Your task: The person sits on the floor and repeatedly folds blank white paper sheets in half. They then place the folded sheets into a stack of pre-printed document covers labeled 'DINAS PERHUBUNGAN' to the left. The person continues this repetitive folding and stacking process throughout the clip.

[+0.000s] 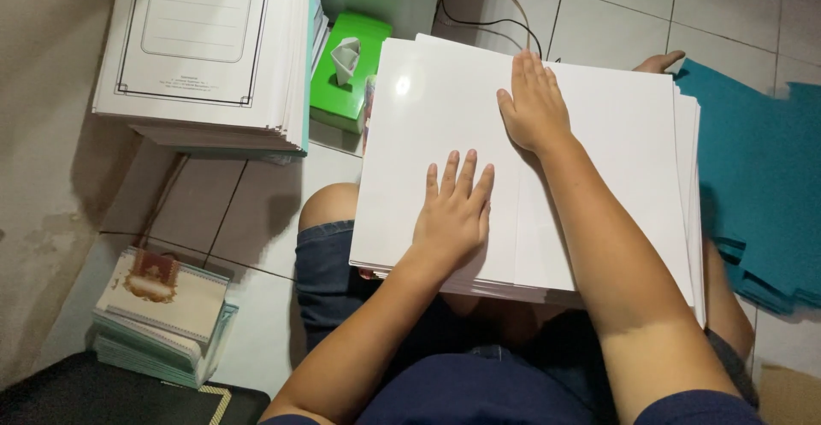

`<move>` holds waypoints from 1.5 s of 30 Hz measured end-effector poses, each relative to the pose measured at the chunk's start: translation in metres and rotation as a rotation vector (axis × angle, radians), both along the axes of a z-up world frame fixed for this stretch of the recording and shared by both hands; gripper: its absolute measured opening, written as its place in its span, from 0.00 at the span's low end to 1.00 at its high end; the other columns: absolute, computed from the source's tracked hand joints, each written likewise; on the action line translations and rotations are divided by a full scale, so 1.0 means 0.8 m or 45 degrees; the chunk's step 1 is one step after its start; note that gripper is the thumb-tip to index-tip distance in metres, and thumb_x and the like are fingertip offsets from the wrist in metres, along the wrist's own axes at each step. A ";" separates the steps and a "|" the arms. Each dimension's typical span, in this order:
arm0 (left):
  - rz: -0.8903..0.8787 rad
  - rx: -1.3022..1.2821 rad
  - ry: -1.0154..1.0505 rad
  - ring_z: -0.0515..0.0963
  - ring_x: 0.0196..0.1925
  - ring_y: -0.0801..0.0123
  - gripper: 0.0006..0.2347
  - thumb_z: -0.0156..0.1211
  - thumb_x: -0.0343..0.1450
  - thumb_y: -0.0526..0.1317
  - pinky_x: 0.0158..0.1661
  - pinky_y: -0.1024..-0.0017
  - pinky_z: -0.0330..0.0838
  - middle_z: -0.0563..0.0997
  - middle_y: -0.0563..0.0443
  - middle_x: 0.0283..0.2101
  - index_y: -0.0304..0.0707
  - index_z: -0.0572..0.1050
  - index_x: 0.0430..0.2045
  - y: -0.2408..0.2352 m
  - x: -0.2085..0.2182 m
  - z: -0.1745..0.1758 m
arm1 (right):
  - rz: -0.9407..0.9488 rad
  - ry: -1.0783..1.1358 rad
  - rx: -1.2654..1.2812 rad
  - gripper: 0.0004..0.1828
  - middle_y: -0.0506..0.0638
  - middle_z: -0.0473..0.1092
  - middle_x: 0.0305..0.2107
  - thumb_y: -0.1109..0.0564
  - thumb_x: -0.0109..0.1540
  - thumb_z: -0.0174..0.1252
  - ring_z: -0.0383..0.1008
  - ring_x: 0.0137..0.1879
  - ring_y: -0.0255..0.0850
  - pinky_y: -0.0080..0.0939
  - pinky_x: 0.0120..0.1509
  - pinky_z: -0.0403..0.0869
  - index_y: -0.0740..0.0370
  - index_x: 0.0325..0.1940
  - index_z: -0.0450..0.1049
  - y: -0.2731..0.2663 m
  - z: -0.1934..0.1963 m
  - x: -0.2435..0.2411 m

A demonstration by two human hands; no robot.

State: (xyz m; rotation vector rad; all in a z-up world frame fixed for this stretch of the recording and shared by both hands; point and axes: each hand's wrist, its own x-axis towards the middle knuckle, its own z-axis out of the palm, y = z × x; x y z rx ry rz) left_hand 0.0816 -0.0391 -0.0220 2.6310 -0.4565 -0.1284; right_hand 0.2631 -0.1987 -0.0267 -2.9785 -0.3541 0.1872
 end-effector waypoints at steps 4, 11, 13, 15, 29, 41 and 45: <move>0.034 -0.018 -0.070 0.46 0.79 0.47 0.24 0.36 0.75 0.39 0.72 0.44 0.31 0.54 0.35 0.75 0.42 0.58 0.71 0.000 0.000 -0.007 | -0.023 -0.033 0.001 0.37 0.61 0.39 0.78 0.41 0.73 0.29 0.35 0.83 0.47 0.50 0.83 0.34 0.68 0.80 0.45 0.006 0.006 -0.019; 0.101 -0.007 -0.229 0.54 0.77 0.49 0.23 0.39 0.75 0.37 0.72 0.46 0.40 0.61 0.38 0.72 0.40 0.62 0.68 -0.004 0.001 -0.024 | -0.002 0.040 0.038 0.39 0.63 0.37 0.77 0.40 0.73 0.29 0.33 0.83 0.50 0.52 0.83 0.32 0.69 0.80 0.41 0.006 0.021 -0.117; 0.104 0.007 -0.264 0.55 0.77 0.49 0.23 0.40 0.74 0.37 0.71 0.46 0.41 0.62 0.39 0.72 0.40 0.62 0.68 -0.004 0.004 -0.034 | 0.035 0.048 0.034 0.39 0.65 0.37 0.77 0.39 0.72 0.29 0.33 0.83 0.52 0.53 0.83 0.33 0.70 0.79 0.41 0.000 0.012 -0.152; 0.139 0.022 -0.352 0.58 0.75 0.51 0.22 0.42 0.74 0.39 0.71 0.48 0.44 0.65 0.41 0.71 0.43 0.65 0.66 -0.005 0.006 -0.046 | 0.127 0.075 -0.071 0.42 0.67 0.38 0.77 0.36 0.72 0.28 0.34 0.83 0.55 0.56 0.82 0.35 0.71 0.79 0.39 -0.006 -0.002 -0.191; 0.065 0.249 -0.005 0.45 0.79 0.41 0.26 0.37 0.76 0.45 0.68 0.32 0.31 0.52 0.33 0.76 0.39 0.54 0.73 -0.033 0.029 -0.014 | 0.368 -0.266 -0.091 0.40 0.61 0.48 0.75 0.37 0.69 0.41 0.47 0.79 0.52 0.56 0.78 0.49 0.66 0.77 0.50 -0.042 -0.073 -0.331; -0.061 0.320 -0.162 0.50 0.79 0.51 0.29 0.28 0.76 0.54 0.70 0.37 0.40 0.55 0.44 0.77 0.44 0.54 0.74 -0.085 0.221 -0.036 | 0.368 -0.146 -0.021 0.41 0.61 0.45 0.76 0.39 0.68 0.43 0.43 0.80 0.51 0.56 0.79 0.41 0.66 0.78 0.47 -0.038 -0.034 -0.336; 0.060 0.291 -0.130 0.45 0.78 0.51 0.26 0.30 0.75 0.50 0.68 0.37 0.37 0.50 0.47 0.77 0.49 0.54 0.71 -0.099 0.302 -0.070 | 0.358 -0.416 -0.027 0.43 0.60 0.47 0.75 0.35 0.67 0.43 0.45 0.81 0.48 0.53 0.82 0.45 0.66 0.78 0.48 -0.036 -0.033 -0.340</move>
